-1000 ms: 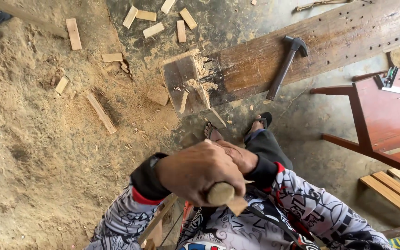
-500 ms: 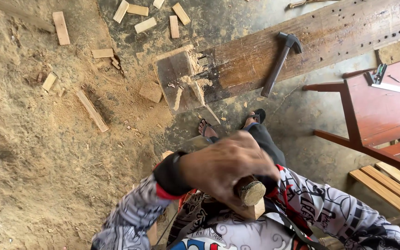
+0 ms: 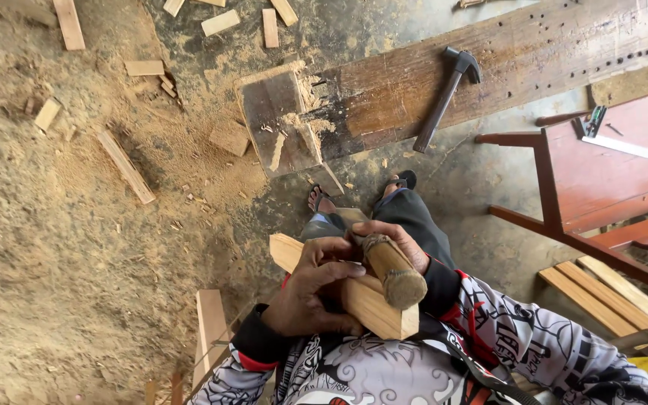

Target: Using a hammer and chisel to carve out mortise slots in a piece of wood.

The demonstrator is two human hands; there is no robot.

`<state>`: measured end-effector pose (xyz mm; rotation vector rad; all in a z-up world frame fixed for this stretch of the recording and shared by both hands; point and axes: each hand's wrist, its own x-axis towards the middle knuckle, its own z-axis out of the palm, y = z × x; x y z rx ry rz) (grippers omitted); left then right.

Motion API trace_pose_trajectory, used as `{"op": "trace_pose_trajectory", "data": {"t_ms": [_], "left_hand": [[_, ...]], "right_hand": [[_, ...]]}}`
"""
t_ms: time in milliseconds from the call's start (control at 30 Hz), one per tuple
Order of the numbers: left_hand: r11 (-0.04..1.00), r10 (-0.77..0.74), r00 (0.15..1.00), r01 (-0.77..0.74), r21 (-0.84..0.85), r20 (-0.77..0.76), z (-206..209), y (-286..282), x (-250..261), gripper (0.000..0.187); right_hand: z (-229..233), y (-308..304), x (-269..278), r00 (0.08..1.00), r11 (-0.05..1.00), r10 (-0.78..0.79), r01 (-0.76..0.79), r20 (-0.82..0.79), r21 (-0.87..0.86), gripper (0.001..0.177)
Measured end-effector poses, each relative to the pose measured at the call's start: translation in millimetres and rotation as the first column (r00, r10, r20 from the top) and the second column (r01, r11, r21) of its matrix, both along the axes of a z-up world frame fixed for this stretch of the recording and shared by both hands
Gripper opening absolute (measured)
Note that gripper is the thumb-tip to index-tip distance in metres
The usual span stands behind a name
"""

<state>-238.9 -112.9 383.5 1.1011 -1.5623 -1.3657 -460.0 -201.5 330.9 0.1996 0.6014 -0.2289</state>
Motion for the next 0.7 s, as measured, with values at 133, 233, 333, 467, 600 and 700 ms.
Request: {"op": "trace_pose_trajectory", "data": {"t_ms": [133,233,333,467,600,700], "left_hand": [[0.996,0.008,0.989,0.006,-0.091,0.150,16,-18,-3,0.076],[0.995,-0.027,0.978,0.045,-0.086,0.206,2,-20,1,0.070],[0.982,-0.067,0.962,0.017,0.187,0.264,-2,-50,4,0.076],[0.917,-0.020,0.985,-0.050,0.396,0.170,-38,-89,-2,0.086],[0.789,-0.039,0.946,-0.169,0.590,0.322,-103,-132,-12,0.090],[0.840,-0.090,0.858,-0.206,0.501,0.505,-180,-144,-10,0.088]], "right_hand": [[13,-9,-1,0.942,0.966,-0.227,0.185,-0.249,-0.180,0.033],[-10,-24,-17,0.873,0.835,-0.480,0.424,0.086,0.351,0.021],[-35,-39,-60,0.847,0.847,-0.529,0.523,0.051,0.096,0.031],[-25,-66,-83,0.826,0.830,-0.558,0.553,-0.082,-0.078,0.028],[-64,-90,-106,0.901,0.922,-0.371,0.329,-0.226,-0.203,0.031],[-105,-107,-97,0.810,0.926,-0.239,0.024,-0.536,-0.377,0.039]]}}
